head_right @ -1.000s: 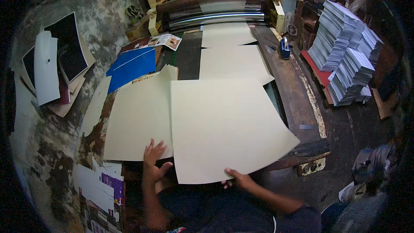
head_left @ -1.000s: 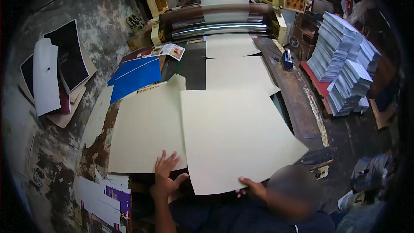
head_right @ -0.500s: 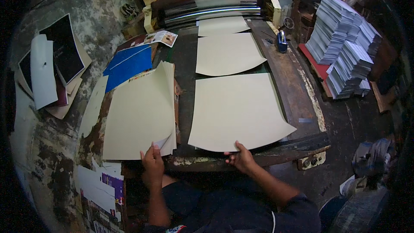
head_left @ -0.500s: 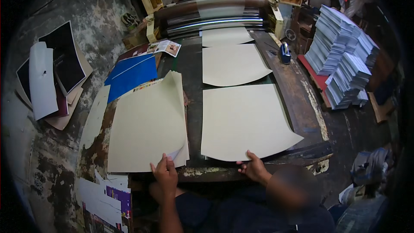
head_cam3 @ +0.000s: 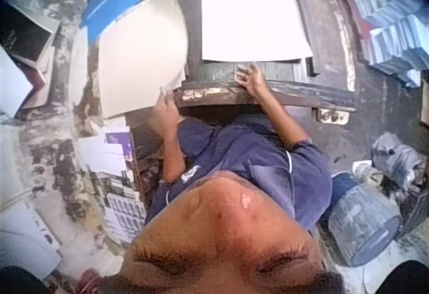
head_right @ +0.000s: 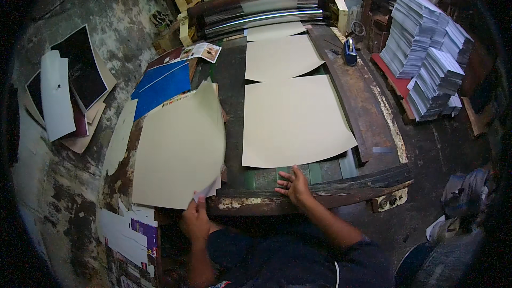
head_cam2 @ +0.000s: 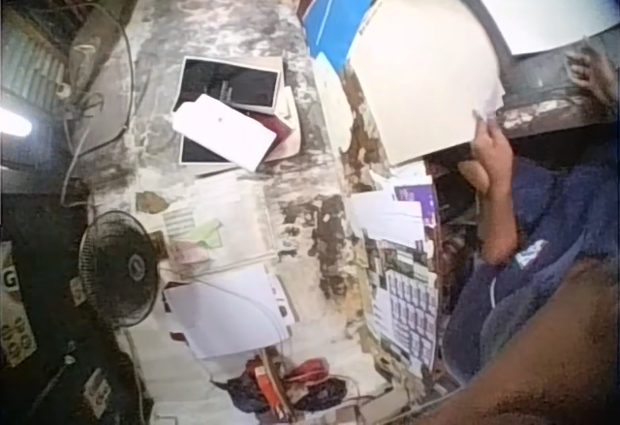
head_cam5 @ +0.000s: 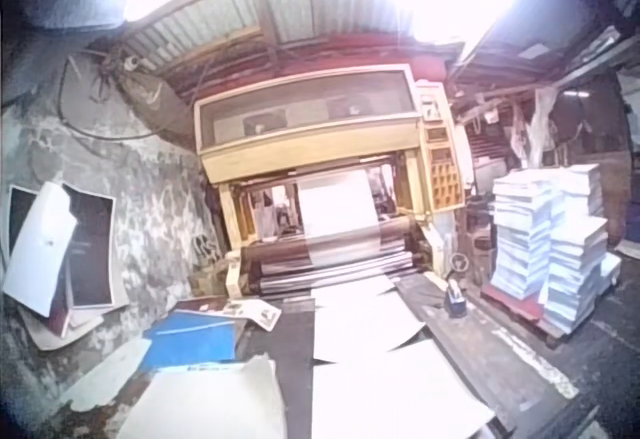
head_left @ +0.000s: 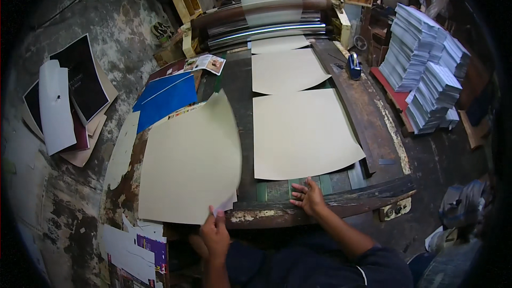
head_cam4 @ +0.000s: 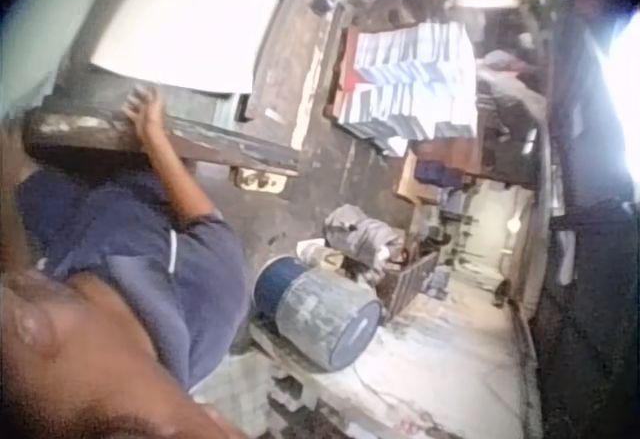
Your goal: The person feeds large sheets of paper into a laminating or coating machine by hand, aligning each sheet onto a conveyor and smoothing them as they enter the rollers.
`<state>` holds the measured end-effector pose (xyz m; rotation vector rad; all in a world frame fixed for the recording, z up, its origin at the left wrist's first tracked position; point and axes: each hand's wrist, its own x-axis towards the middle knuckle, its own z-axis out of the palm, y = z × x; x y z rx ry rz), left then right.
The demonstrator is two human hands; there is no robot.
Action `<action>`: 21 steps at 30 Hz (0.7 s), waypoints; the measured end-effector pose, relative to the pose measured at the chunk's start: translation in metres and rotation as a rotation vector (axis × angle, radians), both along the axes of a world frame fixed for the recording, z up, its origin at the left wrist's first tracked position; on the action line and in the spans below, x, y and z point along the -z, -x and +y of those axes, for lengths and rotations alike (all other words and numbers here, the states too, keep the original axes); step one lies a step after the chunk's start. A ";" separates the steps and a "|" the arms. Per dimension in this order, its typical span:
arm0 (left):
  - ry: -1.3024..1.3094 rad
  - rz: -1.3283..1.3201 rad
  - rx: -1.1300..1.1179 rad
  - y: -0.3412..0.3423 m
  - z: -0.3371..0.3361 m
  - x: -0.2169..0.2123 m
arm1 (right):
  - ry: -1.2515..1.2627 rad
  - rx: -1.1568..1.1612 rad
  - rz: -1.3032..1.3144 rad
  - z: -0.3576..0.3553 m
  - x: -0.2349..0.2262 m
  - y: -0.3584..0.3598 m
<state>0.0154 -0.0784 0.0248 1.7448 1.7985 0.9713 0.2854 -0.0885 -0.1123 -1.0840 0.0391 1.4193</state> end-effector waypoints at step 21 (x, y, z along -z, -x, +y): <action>-0.186 0.292 0.541 0.039 0.046 0.022 | -0.109 -0.428 -0.047 -0.110 -0.020 0.001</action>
